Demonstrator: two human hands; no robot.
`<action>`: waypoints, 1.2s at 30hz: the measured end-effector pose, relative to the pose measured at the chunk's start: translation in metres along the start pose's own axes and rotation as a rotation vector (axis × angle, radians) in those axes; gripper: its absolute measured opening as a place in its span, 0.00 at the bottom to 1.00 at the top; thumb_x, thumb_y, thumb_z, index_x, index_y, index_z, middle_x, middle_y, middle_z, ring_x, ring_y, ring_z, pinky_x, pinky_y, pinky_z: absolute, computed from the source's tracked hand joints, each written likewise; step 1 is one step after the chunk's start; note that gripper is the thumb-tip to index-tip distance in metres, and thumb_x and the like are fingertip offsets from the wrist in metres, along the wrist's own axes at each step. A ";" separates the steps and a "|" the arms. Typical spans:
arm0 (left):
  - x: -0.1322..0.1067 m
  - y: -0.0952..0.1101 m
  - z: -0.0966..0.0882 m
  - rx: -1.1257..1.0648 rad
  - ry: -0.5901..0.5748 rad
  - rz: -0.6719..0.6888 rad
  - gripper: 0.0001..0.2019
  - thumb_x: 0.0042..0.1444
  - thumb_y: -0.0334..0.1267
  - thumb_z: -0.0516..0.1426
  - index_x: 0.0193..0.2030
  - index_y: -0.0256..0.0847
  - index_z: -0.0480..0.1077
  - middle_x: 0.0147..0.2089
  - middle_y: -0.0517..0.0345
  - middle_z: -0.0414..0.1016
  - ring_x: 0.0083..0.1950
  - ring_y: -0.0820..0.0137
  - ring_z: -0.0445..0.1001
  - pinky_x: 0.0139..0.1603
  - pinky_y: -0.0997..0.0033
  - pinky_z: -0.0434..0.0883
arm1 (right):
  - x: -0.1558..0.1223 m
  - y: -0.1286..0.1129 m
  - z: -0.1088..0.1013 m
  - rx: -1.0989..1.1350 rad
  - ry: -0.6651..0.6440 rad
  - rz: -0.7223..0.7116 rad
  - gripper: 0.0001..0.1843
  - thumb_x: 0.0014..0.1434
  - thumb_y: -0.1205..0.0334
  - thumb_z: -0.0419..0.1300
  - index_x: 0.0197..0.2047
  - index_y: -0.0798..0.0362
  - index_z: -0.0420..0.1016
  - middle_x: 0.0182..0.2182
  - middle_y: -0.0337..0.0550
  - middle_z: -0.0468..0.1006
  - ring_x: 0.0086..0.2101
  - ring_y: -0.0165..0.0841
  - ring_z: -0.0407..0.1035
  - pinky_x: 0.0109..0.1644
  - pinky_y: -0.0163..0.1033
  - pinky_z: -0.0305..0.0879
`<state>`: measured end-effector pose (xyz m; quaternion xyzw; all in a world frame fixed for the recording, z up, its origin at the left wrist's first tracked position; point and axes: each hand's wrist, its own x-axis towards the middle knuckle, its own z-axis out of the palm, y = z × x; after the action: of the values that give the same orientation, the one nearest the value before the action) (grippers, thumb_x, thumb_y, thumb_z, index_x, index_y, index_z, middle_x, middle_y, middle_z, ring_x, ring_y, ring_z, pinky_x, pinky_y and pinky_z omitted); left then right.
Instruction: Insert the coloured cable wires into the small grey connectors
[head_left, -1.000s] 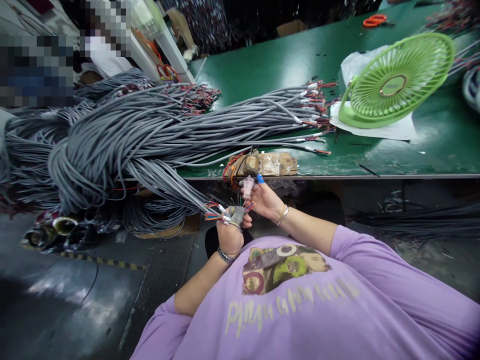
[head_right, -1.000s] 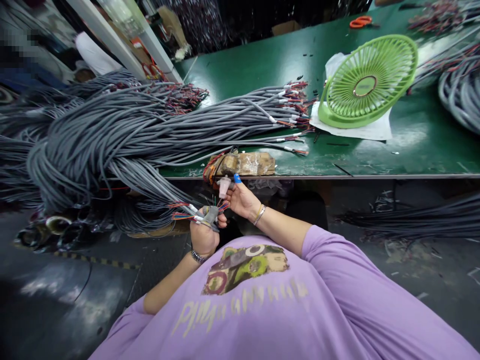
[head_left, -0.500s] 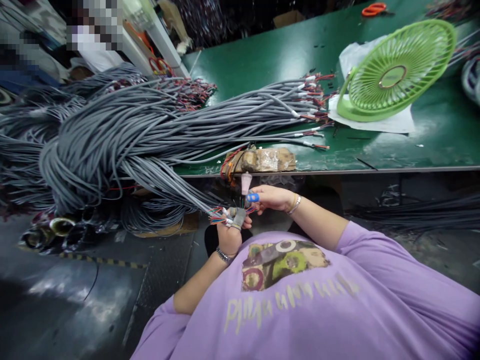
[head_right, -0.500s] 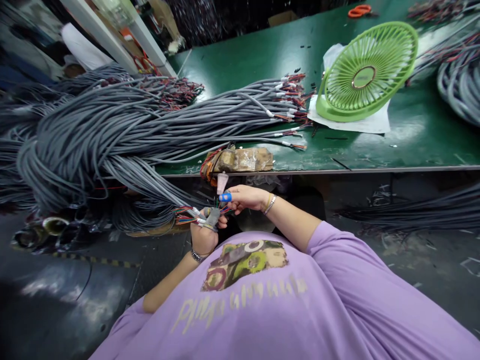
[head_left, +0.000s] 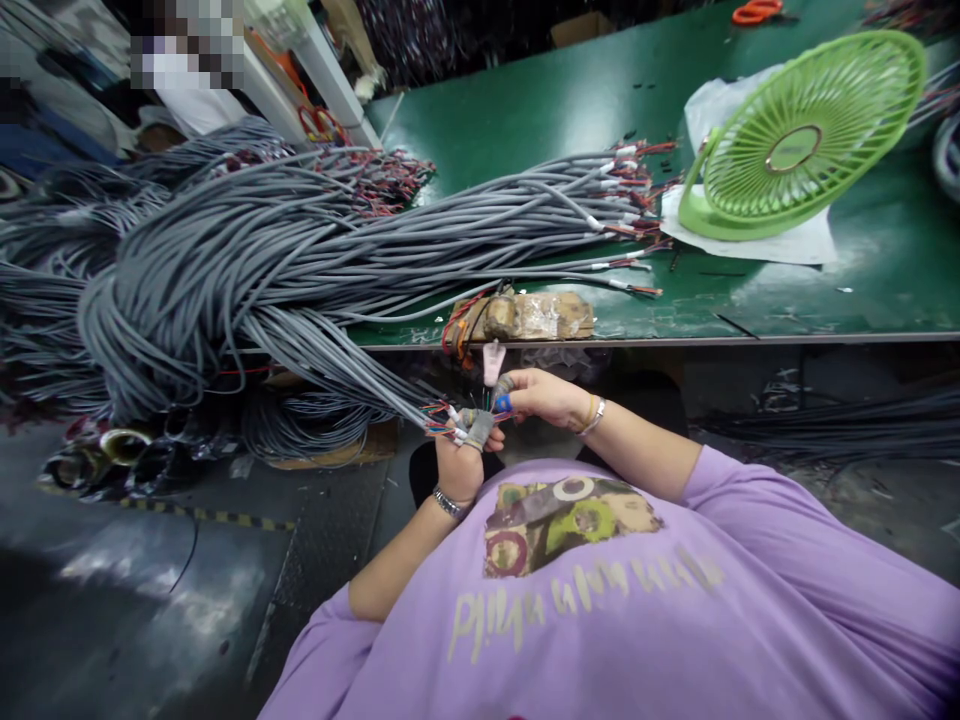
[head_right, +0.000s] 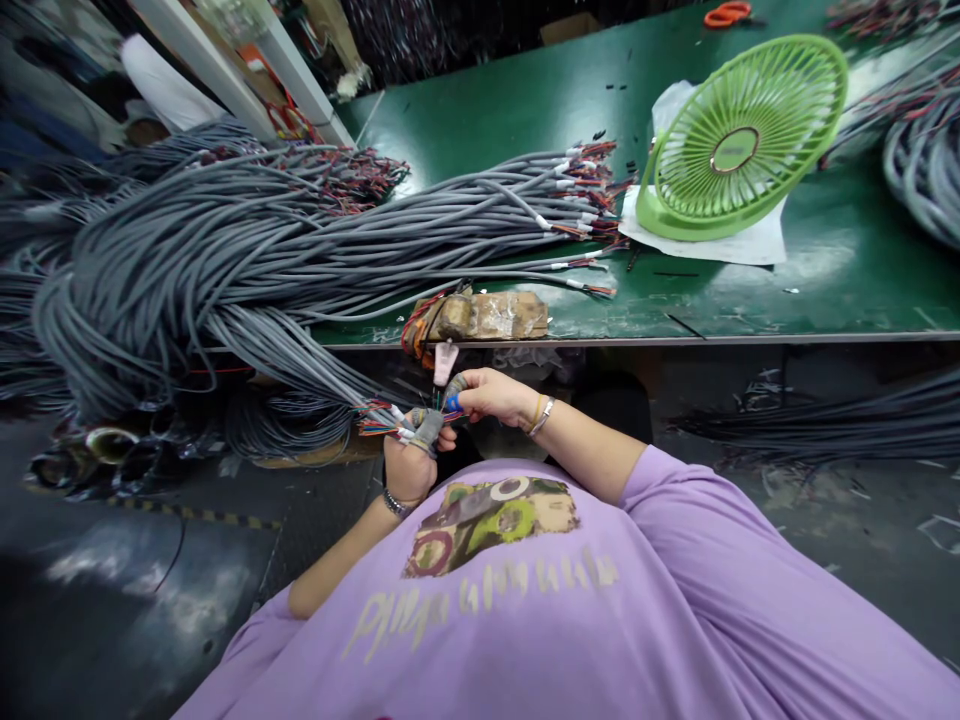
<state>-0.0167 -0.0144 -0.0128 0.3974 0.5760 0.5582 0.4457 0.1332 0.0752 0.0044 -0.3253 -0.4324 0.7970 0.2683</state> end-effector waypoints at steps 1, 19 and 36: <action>0.000 0.000 0.000 -0.004 0.004 -0.002 0.13 0.49 0.46 0.64 0.30 0.39 0.70 0.23 0.60 0.76 0.20 0.73 0.74 0.22 0.76 0.70 | 0.000 0.001 -0.001 0.039 0.036 -0.003 0.05 0.43 0.68 0.64 0.24 0.57 0.70 0.17 0.34 0.70 0.19 0.21 0.61 0.21 0.25 0.60; 0.000 0.001 -0.001 0.014 -0.001 0.008 0.12 0.50 0.45 0.63 0.27 0.38 0.72 0.22 0.59 0.76 0.20 0.73 0.73 0.21 0.76 0.71 | -0.005 0.005 0.016 -0.023 0.007 0.053 0.05 0.41 0.67 0.63 0.25 0.56 0.70 0.17 0.34 0.69 0.19 0.21 0.61 0.21 0.26 0.58; -0.003 -0.002 -0.007 0.050 -0.061 0.028 0.13 0.54 0.46 0.62 0.29 0.36 0.73 0.24 0.57 0.78 0.22 0.73 0.75 0.24 0.76 0.73 | -0.015 -0.005 0.015 -0.128 0.043 0.079 0.12 0.45 0.60 0.67 0.27 0.56 0.69 0.20 0.35 0.69 0.22 0.23 0.61 0.23 0.27 0.58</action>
<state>-0.0229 -0.0196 -0.0147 0.4333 0.5703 0.5375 0.4450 0.1318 0.0594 0.0193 -0.3754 -0.4637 0.7705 0.2245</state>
